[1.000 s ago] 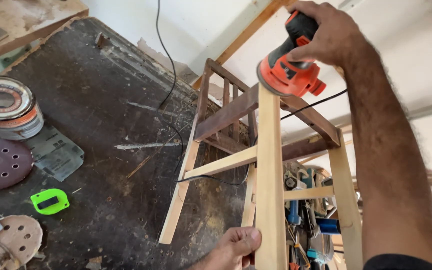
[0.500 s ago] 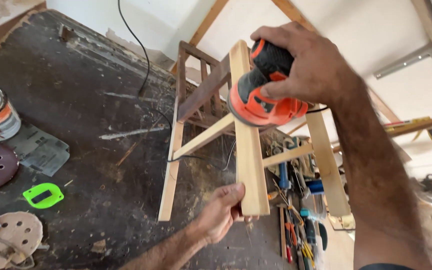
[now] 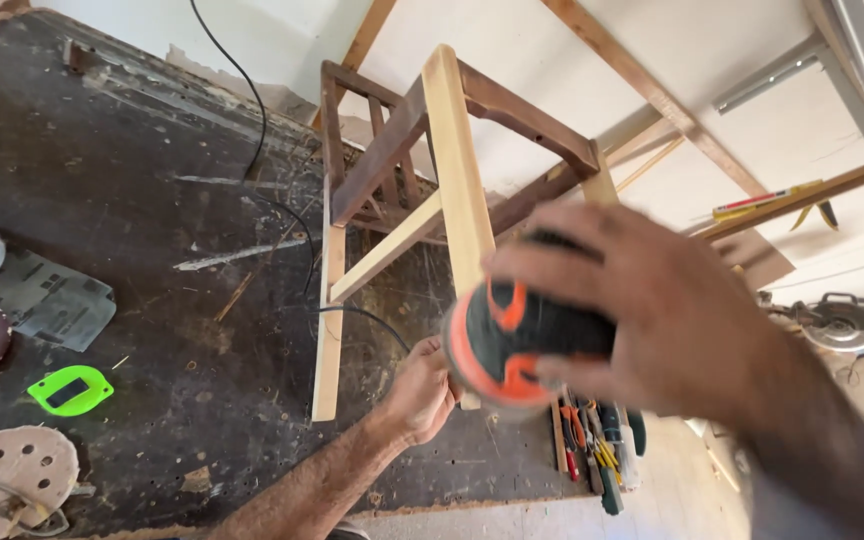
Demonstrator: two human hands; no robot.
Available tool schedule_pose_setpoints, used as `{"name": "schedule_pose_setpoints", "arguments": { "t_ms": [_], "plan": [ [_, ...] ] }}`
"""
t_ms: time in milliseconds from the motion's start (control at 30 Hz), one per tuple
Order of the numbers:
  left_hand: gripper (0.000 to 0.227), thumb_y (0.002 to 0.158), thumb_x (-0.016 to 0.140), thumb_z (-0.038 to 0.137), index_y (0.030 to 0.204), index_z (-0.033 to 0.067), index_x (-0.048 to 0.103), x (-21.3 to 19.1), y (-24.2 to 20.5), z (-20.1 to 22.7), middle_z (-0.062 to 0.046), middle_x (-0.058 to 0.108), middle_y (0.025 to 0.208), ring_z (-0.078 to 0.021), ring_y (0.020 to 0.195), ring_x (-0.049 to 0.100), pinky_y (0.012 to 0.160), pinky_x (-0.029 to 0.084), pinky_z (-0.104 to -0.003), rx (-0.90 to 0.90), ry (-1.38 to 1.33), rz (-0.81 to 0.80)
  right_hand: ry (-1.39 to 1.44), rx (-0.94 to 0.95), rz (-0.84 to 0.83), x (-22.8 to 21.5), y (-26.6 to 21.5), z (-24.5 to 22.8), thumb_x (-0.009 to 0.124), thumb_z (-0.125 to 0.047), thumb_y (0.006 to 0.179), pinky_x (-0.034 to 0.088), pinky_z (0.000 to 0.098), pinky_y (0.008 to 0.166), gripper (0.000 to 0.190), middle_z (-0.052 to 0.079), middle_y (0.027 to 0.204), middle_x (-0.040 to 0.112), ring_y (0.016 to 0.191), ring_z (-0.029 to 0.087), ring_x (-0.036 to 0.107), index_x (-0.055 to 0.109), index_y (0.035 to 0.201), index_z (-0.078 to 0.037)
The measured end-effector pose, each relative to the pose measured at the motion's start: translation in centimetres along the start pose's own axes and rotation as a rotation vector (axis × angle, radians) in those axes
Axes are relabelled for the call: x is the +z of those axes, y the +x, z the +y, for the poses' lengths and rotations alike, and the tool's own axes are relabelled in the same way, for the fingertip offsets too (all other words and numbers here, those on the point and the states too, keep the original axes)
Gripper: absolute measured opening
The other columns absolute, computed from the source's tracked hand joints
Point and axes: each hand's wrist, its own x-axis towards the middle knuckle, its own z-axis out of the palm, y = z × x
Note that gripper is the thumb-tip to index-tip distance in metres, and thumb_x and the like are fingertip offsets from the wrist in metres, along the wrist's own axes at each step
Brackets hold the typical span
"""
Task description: Sanding a wooden chair frame using an electric orbital sander
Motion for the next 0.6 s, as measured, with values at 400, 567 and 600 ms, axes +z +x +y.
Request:
{"name": "schedule_pose_setpoints", "arguments": {
  "t_ms": [400, 567, 600],
  "plan": [
    [0.039, 0.107, 0.047, 0.026, 0.123, -0.0054, 0.063, 1.1, -0.6, 1.2, -0.022, 0.074, 0.106, -0.0272, 0.073, 0.069, 0.054, 0.052, -0.029, -0.122, 0.034, 0.056, -0.082, 0.031, -0.122, 0.1, 10.1, 2.4, 0.088, -0.049, 0.064, 0.061, 0.0492, 0.07, 0.096, 0.013, 0.131, 0.055, 0.099, 0.033, 0.061, 0.048, 0.149, -0.033],
    [0.032, 0.109, 0.046, 0.019, 0.105, -0.0064, 0.064, 0.5, -0.5, 0.9, -0.028, 0.072, 0.115, -0.0329, 0.087, 0.071, 0.068, 0.062, -0.036, -0.135, -0.005, 0.068, 0.029, 0.109, -0.083, 0.5, 15.4, 7.3, 0.087, -0.041, 0.065, 0.053, 0.0537, 0.08, 0.093, 0.011, 0.127, 0.059, 0.101, 0.033, 0.06, 0.051, 0.149, -0.032],
    [0.032, 0.109, 0.046, 0.018, 0.095, -0.0053, 0.065, 0.4, -0.5, 0.8, -0.029, 0.072, 0.112, -0.0332, 0.086, 0.072, 0.069, 0.063, -0.038, -0.127, -0.019, 0.059, 0.06, 0.099, -0.016, 0.6, 16.2, 8.4, 0.088, -0.038, 0.065, 0.051, 0.053, 0.08, 0.091, 0.011, 0.125, 0.062, 0.097, 0.033, 0.064, 0.055, 0.148, -0.026]
  ]
}}
